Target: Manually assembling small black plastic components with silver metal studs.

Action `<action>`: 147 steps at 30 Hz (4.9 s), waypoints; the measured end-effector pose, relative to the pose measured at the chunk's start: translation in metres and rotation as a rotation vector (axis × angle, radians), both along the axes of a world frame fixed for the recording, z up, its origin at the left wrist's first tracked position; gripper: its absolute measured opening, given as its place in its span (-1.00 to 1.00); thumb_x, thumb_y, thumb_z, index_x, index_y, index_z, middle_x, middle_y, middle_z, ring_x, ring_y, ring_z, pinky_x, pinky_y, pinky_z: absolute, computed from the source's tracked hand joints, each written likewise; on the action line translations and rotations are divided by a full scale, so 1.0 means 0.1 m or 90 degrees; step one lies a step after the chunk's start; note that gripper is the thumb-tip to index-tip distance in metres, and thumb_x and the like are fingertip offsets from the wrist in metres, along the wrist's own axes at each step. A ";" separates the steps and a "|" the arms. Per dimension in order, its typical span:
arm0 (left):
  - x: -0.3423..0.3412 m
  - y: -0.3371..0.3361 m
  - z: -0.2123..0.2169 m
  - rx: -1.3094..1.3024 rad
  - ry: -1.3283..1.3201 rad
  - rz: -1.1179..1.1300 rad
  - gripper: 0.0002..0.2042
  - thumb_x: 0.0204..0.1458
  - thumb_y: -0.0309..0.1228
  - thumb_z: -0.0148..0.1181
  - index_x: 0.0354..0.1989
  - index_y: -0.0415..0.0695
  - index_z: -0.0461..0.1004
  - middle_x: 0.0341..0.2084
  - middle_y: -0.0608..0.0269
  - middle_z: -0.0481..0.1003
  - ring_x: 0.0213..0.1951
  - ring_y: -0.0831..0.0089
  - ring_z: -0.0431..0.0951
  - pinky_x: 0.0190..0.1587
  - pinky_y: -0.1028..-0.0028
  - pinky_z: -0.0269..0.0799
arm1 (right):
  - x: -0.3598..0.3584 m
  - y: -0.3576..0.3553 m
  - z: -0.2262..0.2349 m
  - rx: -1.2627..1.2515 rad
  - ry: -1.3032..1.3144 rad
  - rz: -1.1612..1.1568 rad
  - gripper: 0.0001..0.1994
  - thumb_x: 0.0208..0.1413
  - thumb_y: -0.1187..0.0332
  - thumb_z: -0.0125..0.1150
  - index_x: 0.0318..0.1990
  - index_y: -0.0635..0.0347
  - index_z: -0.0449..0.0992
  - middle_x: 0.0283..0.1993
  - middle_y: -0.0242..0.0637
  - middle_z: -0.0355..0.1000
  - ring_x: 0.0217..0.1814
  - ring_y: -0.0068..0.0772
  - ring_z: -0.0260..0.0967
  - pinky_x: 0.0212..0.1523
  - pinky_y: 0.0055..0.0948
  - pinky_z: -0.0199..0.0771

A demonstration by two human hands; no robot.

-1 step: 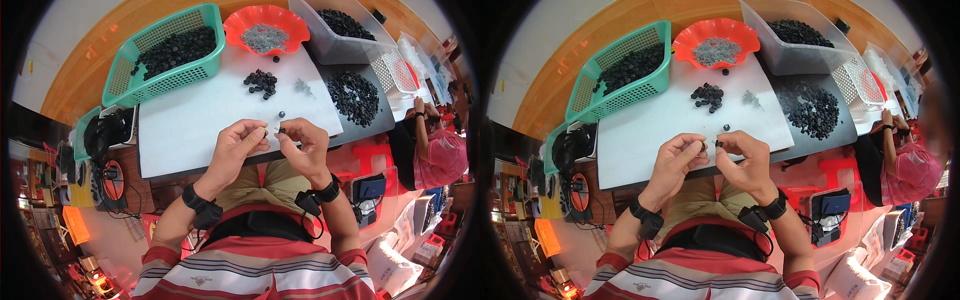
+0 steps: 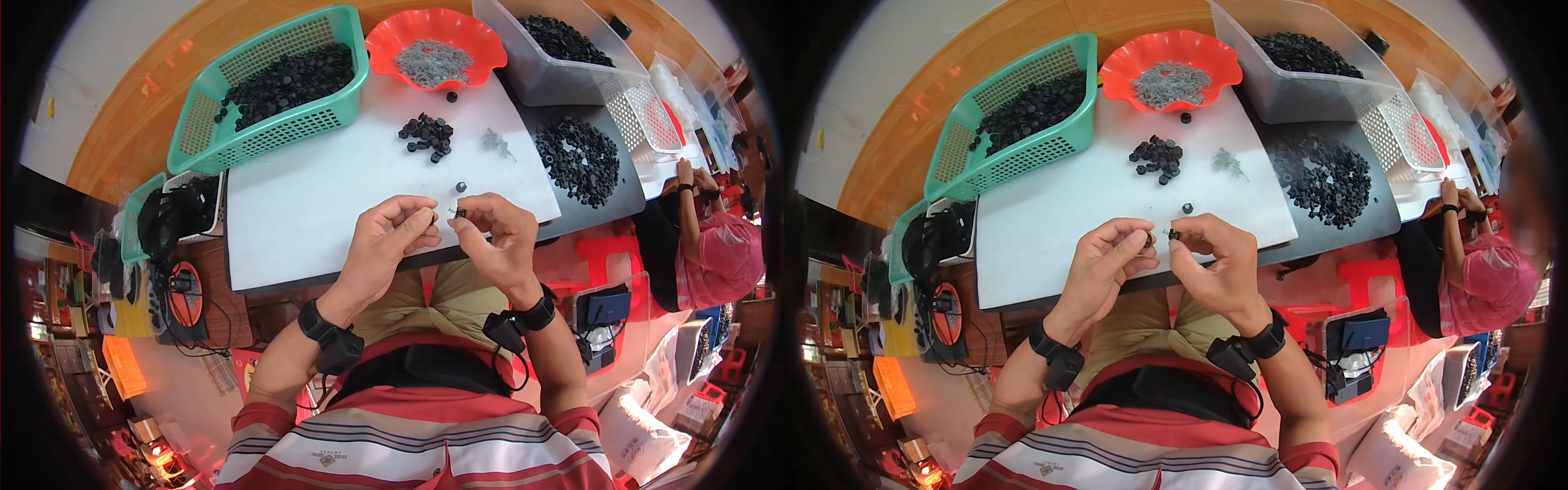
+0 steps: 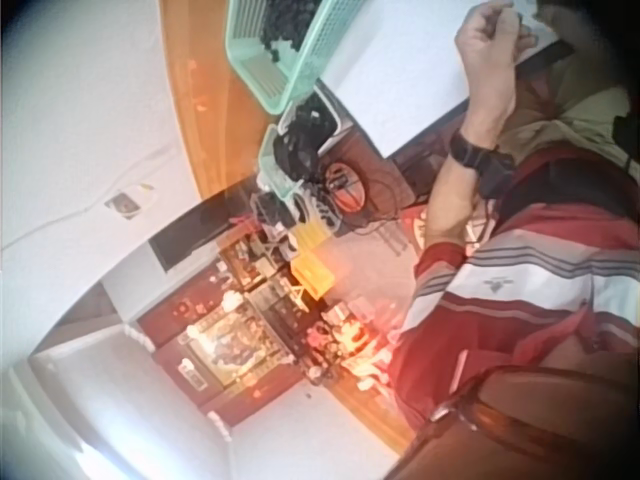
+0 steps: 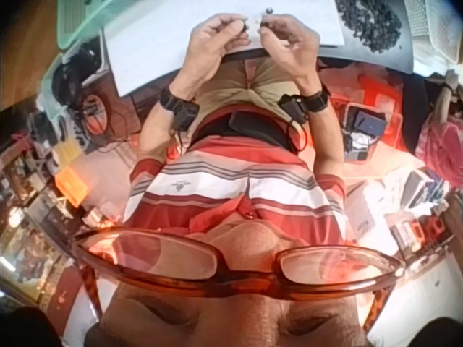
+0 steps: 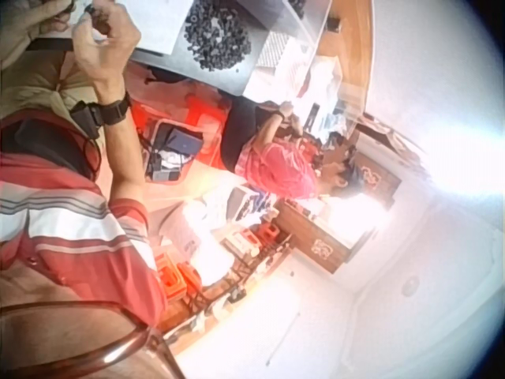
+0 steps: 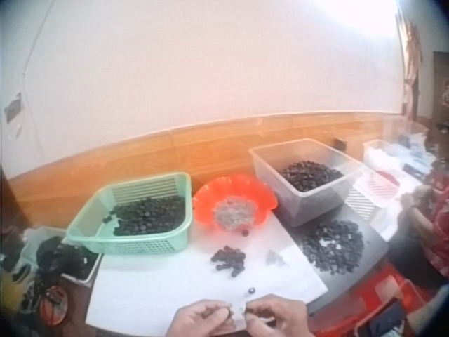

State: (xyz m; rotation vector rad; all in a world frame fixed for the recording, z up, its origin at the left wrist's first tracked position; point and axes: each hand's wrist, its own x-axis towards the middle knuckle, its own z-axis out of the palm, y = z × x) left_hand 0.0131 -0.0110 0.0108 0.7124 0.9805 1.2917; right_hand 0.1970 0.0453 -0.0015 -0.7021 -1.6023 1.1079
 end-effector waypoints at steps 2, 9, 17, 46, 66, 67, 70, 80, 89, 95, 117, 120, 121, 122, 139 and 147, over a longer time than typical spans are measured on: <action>-0.01 0.00 -0.03 0.000 -0.009 -0.001 -0.79 0.31 -0.40 0.20 0.02 -0.23 0.54 -0.20 0.27 0.58 -0.22 0.55 0.63 -0.04 0.47 0.63 | 0.01 -0.01 -0.03 -0.096 0.056 0.040 -0.80 0.09 0.64 0.27 -0.11 0.36 0.61 -0.34 -0.39 0.54 -0.31 -0.70 0.45 -0.27 -0.61 0.52; 0.06 -0.02 0.05 0.015 0.071 -0.030 -0.78 0.29 -0.46 0.21 0.03 -0.29 0.55 -0.15 0.19 0.62 -0.15 0.49 0.66 -0.03 0.45 0.64 | 0.07 -0.04 -0.05 -0.177 0.088 0.099 -0.80 0.15 0.63 0.26 -0.07 0.38 0.60 -0.28 -0.39 0.54 -0.28 -0.69 0.45 -0.25 -0.65 0.48; 0.09 -0.01 0.04 0.122 0.193 -0.057 -0.81 0.26 -0.49 0.25 -0.03 -0.32 0.57 -0.16 0.14 0.62 -0.16 0.43 0.66 -0.04 0.45 0.64 | 0.13 -0.04 -0.02 -0.248 0.128 0.170 -0.81 0.20 0.61 0.23 -0.04 0.44 0.58 -0.21 -0.24 0.61 -0.19 -0.52 0.56 -0.13 -0.53 0.59; 0.23 -0.02 0.10 0.347 0.600 0.059 -0.88 0.00 -0.62 0.35 -0.27 -0.25 0.64 -0.33 0.17 0.58 -0.37 0.50 0.63 -0.33 0.53 0.61 | 0.26 -0.07 -0.18 -0.218 0.126 0.130 -0.85 0.14 0.61 0.29 -0.14 0.41 0.61 -0.25 -0.29 0.61 -0.22 -0.57 0.57 -0.16 -0.59 0.56; 0.06 0.01 0.21 0.333 0.562 -0.029 -0.87 -0.04 -0.62 0.35 -0.29 -0.24 0.63 -0.33 0.21 0.58 -0.35 0.50 0.63 -0.30 0.54 0.60 | 0.15 -0.14 -0.12 -0.107 0.071 0.043 -0.88 0.08 0.64 0.27 -0.21 0.37 0.60 -0.36 -0.44 0.53 -0.35 -0.76 0.44 -0.33 -0.68 0.44; 0.06 0.02 0.22 0.334 0.562 -0.030 -0.87 -0.04 -0.62 0.35 -0.29 -0.24 0.63 -0.33 0.21 0.58 -0.35 0.50 0.63 -0.30 0.54 0.60 | 0.16 -0.13 -0.14 -0.121 0.078 0.052 -0.88 0.09 0.64 0.27 -0.21 0.37 0.60 -0.36 -0.44 0.53 -0.34 -0.75 0.44 -0.32 -0.68 0.44; 0.07 0.02 0.23 0.333 0.559 -0.035 -0.87 -0.02 -0.61 0.35 -0.28 -0.25 0.63 -0.32 0.21 0.58 -0.34 0.50 0.63 -0.28 0.54 0.60 | 0.20 -0.11 -0.14 -0.142 0.097 0.074 -0.88 0.11 0.64 0.27 -0.20 0.37 0.60 -0.34 -0.43 0.54 -0.32 -0.74 0.46 -0.30 -0.68 0.46; 0.12 0.01 0.24 0.259 0.491 -0.064 -0.89 0.05 -0.58 0.34 -0.24 -0.23 0.64 -0.28 0.22 0.58 -0.28 0.53 0.62 -0.23 0.55 0.59 | 0.25 -0.11 -0.12 -0.167 0.117 0.093 -0.88 0.14 0.63 0.24 -0.17 0.40 0.60 -0.25 -0.25 0.61 -0.21 -0.61 0.57 -0.18 -0.63 0.54; 0.22 0.00 0.17 0.275 0.513 -0.002 -0.88 0.07 -0.58 0.33 -0.21 -0.24 0.65 -0.27 0.19 0.59 -0.28 0.51 0.65 -0.23 0.54 0.63 | 0.24 -0.18 -0.18 -0.140 0.121 0.044 -0.88 0.12 0.63 0.29 -0.18 0.37 0.59 -0.27 -0.40 0.55 -0.28 -0.71 0.47 -0.24 -0.66 0.47; 0.32 -0.01 0.13 0.291 0.530 0.037 -0.89 0.06 -0.61 0.32 -0.23 -0.26 0.65 -0.26 0.17 0.58 -0.27 0.49 0.67 -0.23 0.54 0.64 | 0.22 -0.32 -0.19 -0.046 0.072 -0.053 -0.85 0.06 0.65 0.33 -0.20 0.35 0.58 -0.28 -0.35 0.55 -0.24 -0.67 0.48 -0.23 -0.64 0.49; 0.35 -0.07 0.06 0.193 0.368 -0.046 -0.85 0.18 -0.58 0.26 -0.10 -0.27 0.66 -0.14 0.17 0.55 -0.17 0.54 0.62 -0.17 0.60 0.61 | 0.27 -0.40 -0.33 -0.114 0.198 -0.067 -0.82 0.11 0.69 0.28 -0.13 0.39 0.58 -0.11 -0.23 0.57 -0.12 -0.56 0.52 -0.11 -0.59 0.52; 0.32 -0.07 0.05 0.199 0.410 -0.064 -0.85 0.20 -0.56 0.26 -0.09 -0.28 0.65 -0.14 0.16 0.54 -0.18 0.52 0.63 -0.17 0.59 0.62 | 0.30 -0.38 -0.36 -0.131 0.200 -0.043 -0.82 0.12 0.69 0.27 -0.12 0.40 0.59 -0.11 -0.23 0.57 -0.11 -0.57 0.52 -0.12 -0.60 0.52; 0.31 -0.07 0.06 0.198 0.410 -0.064 -0.85 0.20 -0.56 0.26 -0.09 -0.28 0.65 -0.14 0.16 0.54 -0.18 0.52 0.63 -0.17 0.59 0.62 | 0.31 -0.37 -0.36 -0.133 0.193 -0.028 -0.82 0.12 0.69 0.27 -0.11 0.40 0.59 -0.11 -0.23 0.58 -0.11 -0.57 0.52 -0.12 -0.60 0.51; 0.29 -0.07 0.07 0.208 0.418 -0.072 -0.84 0.20 -0.56 0.26 -0.09 -0.28 0.65 -0.14 0.15 0.54 -0.18 0.51 0.64 -0.18 0.58 0.63 | 0.32 -0.37 -0.36 -0.136 0.186 -0.013 -0.81 0.12 0.69 0.27 -0.11 0.41 0.60 -0.12 -0.23 0.58 -0.11 -0.57 0.52 -0.11 -0.60 0.51; 0.33 -0.08 0.03 0.232 0.461 -0.092 -0.84 0.22 -0.50 0.27 -0.08 -0.25 0.65 -0.14 0.20 0.55 -0.14 0.50 0.62 -0.18 0.54 0.61 | 0.40 -0.37 -0.33 -0.169 0.172 0.042 -0.83 0.16 0.66 0.25 -0.10 0.43 0.61 -0.12 -0.20 0.59 -0.13 -0.55 0.54 -0.09 -0.57 0.52; 0.36 -0.08 0.00 0.219 0.385 -0.073 -0.79 0.22 -0.48 0.30 -0.01 -0.24 0.64 -0.12 0.19 0.57 -0.13 0.51 0.61 -0.14 0.56 0.57 | 0.41 -0.35 -0.31 -0.188 0.187 0.043 -0.83 0.18 0.65 0.26 -0.08 0.41 0.61 -0.15 -0.22 0.61 -0.15 -0.53 0.56 -0.09 -0.55 0.54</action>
